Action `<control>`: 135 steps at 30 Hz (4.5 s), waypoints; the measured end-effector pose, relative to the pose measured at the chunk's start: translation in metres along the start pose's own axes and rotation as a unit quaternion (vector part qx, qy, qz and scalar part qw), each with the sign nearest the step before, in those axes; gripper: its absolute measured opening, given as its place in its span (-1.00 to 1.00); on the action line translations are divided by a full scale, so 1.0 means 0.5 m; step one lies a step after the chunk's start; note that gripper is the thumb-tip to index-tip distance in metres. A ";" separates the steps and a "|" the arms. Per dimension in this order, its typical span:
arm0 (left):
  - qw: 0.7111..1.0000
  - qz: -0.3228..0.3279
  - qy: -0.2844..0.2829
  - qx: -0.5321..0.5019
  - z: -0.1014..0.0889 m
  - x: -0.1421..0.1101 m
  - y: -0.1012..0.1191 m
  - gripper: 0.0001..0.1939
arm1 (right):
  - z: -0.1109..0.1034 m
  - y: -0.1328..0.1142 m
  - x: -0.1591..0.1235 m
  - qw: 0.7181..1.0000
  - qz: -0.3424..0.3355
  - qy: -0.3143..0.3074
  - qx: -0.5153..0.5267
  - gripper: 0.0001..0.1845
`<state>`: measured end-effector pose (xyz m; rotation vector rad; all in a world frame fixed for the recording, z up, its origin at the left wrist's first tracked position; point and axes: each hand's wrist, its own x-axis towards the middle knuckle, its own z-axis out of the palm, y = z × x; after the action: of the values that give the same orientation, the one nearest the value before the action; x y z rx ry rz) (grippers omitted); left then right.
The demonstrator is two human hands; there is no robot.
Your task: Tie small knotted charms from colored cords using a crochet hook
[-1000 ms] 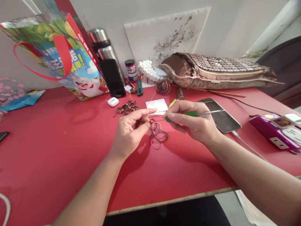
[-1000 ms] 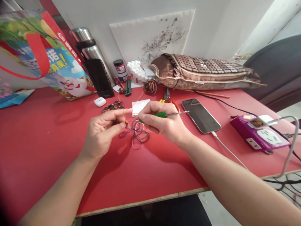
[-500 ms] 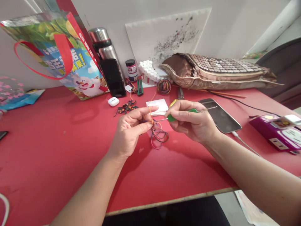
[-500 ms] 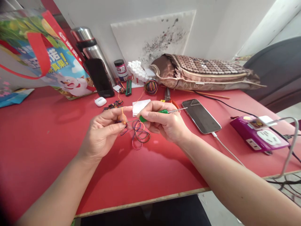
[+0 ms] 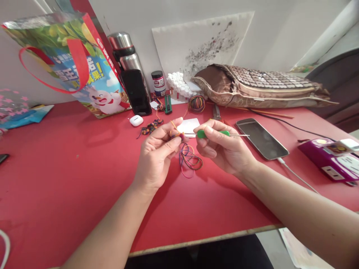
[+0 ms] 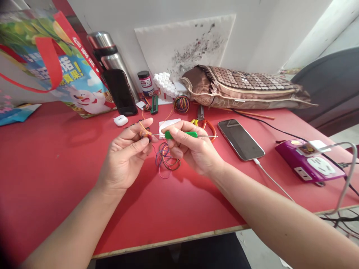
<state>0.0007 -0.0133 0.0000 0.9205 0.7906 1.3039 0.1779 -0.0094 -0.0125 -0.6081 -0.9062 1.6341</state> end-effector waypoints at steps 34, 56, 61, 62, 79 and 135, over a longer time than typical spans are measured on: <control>1.000 0.004 -0.005 0.030 0.006 -0.006 0.002 -0.60 | 0.006 0.009 0.000 0.999 0.030 -0.001 0.015 -0.76; 0.994 0.051 0.005 0.096 0.007 -0.012 -0.009 -0.60 | 0.013 0.006 -0.001 1.000 0.029 0.005 0.009 -0.64; 0.999 0.003 0.026 0.020 0.011 -0.009 0.005 -0.59 | 0.013 0.007 -0.002 1.000 -0.008 -0.008 0.002 -0.69; 0.999 -0.002 0.030 0.013 0.011 -0.008 0.007 -0.58 | 0.012 0.007 -0.002 1.000 -0.008 -0.011 0.006 -0.70; 0.996 0.066 0.032 0.053 0.002 -0.005 0.005 -0.61 | 0.006 0.000 0.001 0.997 0.045 -0.032 0.055 -0.72; 0.993 -0.080 0.013 -0.081 -0.005 -0.001 0.021 -0.52 | 0.009 0.004 -0.014 0.987 -0.120 -0.033 -0.098 -0.77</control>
<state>-0.0060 -0.0130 0.0082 0.6978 0.7518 1.2220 0.1750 -0.0174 -0.0122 -0.5577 -1.1532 1.3654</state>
